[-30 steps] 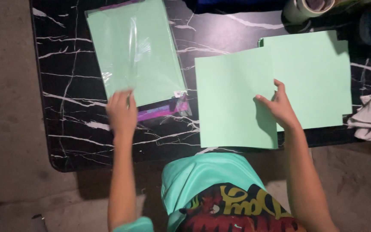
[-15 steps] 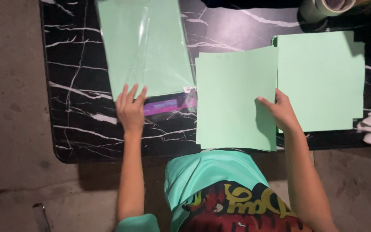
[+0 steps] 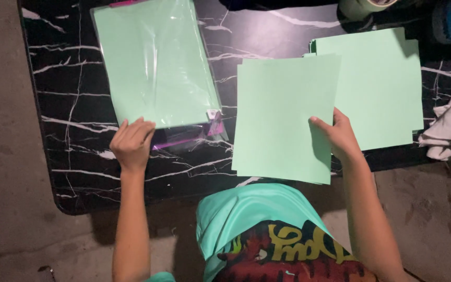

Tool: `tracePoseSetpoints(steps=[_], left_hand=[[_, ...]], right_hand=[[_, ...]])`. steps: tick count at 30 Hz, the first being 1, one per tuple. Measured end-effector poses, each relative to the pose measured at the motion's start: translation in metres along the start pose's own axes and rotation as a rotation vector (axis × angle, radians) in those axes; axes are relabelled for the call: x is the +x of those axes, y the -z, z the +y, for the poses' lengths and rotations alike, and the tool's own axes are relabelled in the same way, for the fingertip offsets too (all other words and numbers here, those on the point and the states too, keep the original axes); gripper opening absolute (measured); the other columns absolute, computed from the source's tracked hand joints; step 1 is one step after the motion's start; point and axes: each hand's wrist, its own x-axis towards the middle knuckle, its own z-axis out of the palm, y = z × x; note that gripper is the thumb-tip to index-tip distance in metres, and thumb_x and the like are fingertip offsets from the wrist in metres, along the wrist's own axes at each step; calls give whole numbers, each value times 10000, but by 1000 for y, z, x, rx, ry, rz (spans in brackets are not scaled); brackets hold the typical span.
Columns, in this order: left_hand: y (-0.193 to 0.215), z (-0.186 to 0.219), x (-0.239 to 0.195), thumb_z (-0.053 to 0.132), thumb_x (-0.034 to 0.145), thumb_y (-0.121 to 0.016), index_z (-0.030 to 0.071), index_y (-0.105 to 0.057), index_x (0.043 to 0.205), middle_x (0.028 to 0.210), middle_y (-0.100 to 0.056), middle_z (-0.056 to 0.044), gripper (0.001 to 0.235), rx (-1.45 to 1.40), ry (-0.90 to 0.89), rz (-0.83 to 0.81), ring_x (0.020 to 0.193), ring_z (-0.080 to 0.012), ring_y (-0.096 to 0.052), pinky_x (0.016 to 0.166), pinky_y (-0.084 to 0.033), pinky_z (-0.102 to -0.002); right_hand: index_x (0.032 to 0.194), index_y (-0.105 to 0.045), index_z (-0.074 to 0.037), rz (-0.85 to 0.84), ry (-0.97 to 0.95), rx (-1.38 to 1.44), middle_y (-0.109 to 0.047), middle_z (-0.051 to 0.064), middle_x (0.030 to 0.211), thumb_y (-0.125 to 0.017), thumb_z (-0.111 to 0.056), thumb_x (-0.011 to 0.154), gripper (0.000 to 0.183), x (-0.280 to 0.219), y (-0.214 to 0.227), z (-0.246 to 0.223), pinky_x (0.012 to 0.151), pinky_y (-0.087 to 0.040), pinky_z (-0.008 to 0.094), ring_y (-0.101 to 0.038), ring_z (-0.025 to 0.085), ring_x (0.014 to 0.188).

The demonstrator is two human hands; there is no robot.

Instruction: The person organizes a stack of light green paper sheets on a black marble-patterned table. They separate the sheets from a plastic-wrapped package, align the edges, and fold the stack in half by hand.

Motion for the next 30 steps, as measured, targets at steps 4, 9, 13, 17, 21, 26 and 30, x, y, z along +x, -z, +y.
tracePoseSetpoints(steps=[4, 9, 13, 17, 21, 26, 30], left_hand=[[27, 24, 14, 101, 808, -879, 162, -787, 867, 966, -793, -3, 125, 44, -26, -10, 1038, -217, -773, 1010, -593, -450], [66, 42, 2, 104, 879, -871, 178, -769, 850, 975, -790, -9, 129, -17, 77, -306, 1081, -212, -750, 828, -593, -301], [175, 129, 57, 111, 789, -822, 133, -779, 918, 1009, -793, -51, 138, -39, 105, -436, 995, -201, -749, 1010, -550, -420], [262, 180, 97, 272, 723, -754, 119, -742, 1075, 1041, -776, -75, 384, -47, -4, -556, 1064, -213, -731, 1089, -450, -511], [269, 217, 124, 280, 878, -729, 354, -696, 1154, 1067, -768, 112, 287, -272, -343, -455, 1040, -129, -686, 1063, -427, -428], [75, 203, 191, 99, 934, -738, 171, -707, 1155, 961, -750, -21, 234, -327, -286, -227, 882, -235, -686, 838, -468, -423], [-71, 181, 182, 197, 888, -755, 157, -715, 1073, 911, -764, -58, 193, -388, -69, -257, 822, -276, -730, 766, -506, -430]], right_hand=[[1306, -625, 9, 8, 12, 21, -726, 127, 1127, -702, -138, 922, 418, -7, 5, 0, 872, -568, 370, -694, 197, 979], [1307, -613, 17, 11, 7, 100, -720, 125, 1126, -717, -140, 914, 436, -10, 7, 8, 874, -569, 363, -691, 190, 983], [1327, -611, 8, -17, 7, 101, -711, 113, 1158, -709, -147, 927, 440, -9, 5, -2, 889, -555, 366, -672, 186, 1012], [1374, -579, -23, -62, 72, 73, -699, 77, 1226, -699, -154, 928, 479, 10, -1, -2, 951, -536, 342, -662, 165, 1093], [1394, -563, -1, -144, 190, 114, -692, 92, 1240, -711, -154, 950, 493, 38, -4, 21, 977, -532, 346, -651, 174, 1109], [1449, -534, 0, -162, 98, 143, -644, 166, 1300, -658, -252, 977, 549, 50, -3, 45, 951, -514, 421, -598, 234, 1134], [1473, -462, -14, -178, -185, 380, -586, 183, 1421, -441, -523, 1043, 667, 40, -7, 28, 1029, -508, 401, -602, 252, 1267]])
